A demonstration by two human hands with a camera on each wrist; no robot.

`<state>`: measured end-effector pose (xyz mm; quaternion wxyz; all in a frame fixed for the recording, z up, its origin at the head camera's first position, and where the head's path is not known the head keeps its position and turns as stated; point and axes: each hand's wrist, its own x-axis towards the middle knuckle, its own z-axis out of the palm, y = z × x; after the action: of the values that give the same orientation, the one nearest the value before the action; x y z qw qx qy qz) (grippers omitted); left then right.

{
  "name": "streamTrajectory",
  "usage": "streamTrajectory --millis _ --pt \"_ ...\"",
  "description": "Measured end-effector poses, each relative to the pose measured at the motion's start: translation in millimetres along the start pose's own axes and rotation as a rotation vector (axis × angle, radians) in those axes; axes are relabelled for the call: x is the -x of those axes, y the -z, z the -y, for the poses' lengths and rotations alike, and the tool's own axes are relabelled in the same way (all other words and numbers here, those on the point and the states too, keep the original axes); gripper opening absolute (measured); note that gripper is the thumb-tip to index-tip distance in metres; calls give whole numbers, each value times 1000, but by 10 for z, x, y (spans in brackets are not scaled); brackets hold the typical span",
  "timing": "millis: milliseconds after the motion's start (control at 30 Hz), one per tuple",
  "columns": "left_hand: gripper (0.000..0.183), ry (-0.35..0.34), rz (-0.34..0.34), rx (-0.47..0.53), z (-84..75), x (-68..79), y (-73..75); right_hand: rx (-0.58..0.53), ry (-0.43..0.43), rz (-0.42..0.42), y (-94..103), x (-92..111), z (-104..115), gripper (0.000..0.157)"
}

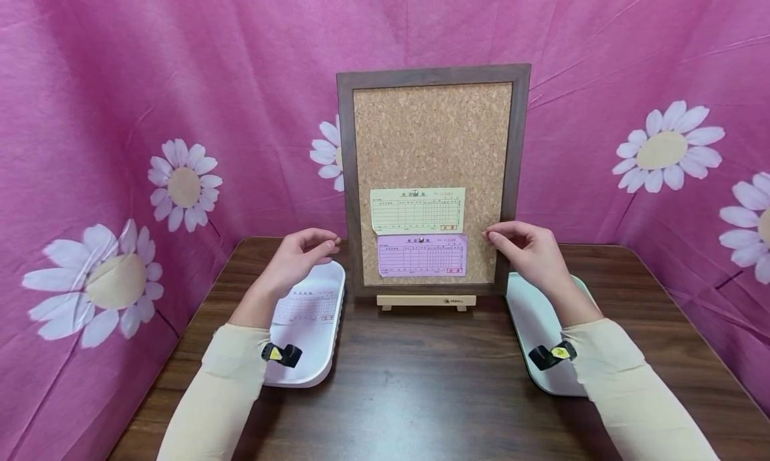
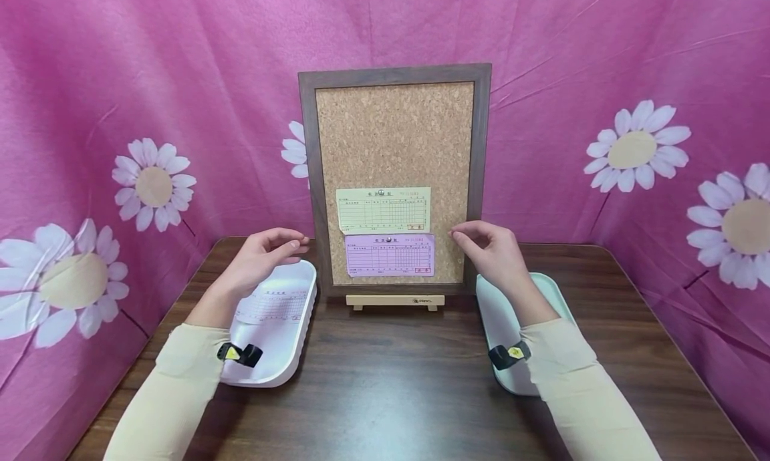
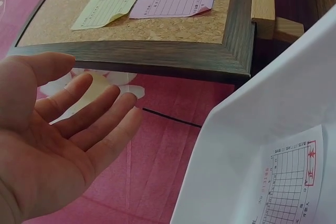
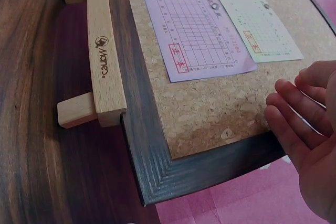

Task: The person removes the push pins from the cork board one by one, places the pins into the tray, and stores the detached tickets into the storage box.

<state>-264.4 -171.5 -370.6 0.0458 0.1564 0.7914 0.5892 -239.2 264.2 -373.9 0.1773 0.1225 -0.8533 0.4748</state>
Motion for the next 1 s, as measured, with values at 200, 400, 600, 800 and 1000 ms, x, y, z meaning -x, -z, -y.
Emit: streamTrajectory --millis 200,400,600,800,1000 --pt "34 -3 0 3 9 -10 -9 28 -10 8 -15 -13 40 19" --pt "34 1 -6 -14 -11 -18 -19 43 -20 17 -42 -41 92 21" --pt "34 18 -2 -18 -24 -34 -42 52 -4 21 -77 -57 122 21" --pt "34 4 -13 -65 -34 -29 -63 54 11 30 -143 -94 131 19" --pt "35 -4 -19 -100 -37 -47 -74 64 17 27 -190 -116 141 18"
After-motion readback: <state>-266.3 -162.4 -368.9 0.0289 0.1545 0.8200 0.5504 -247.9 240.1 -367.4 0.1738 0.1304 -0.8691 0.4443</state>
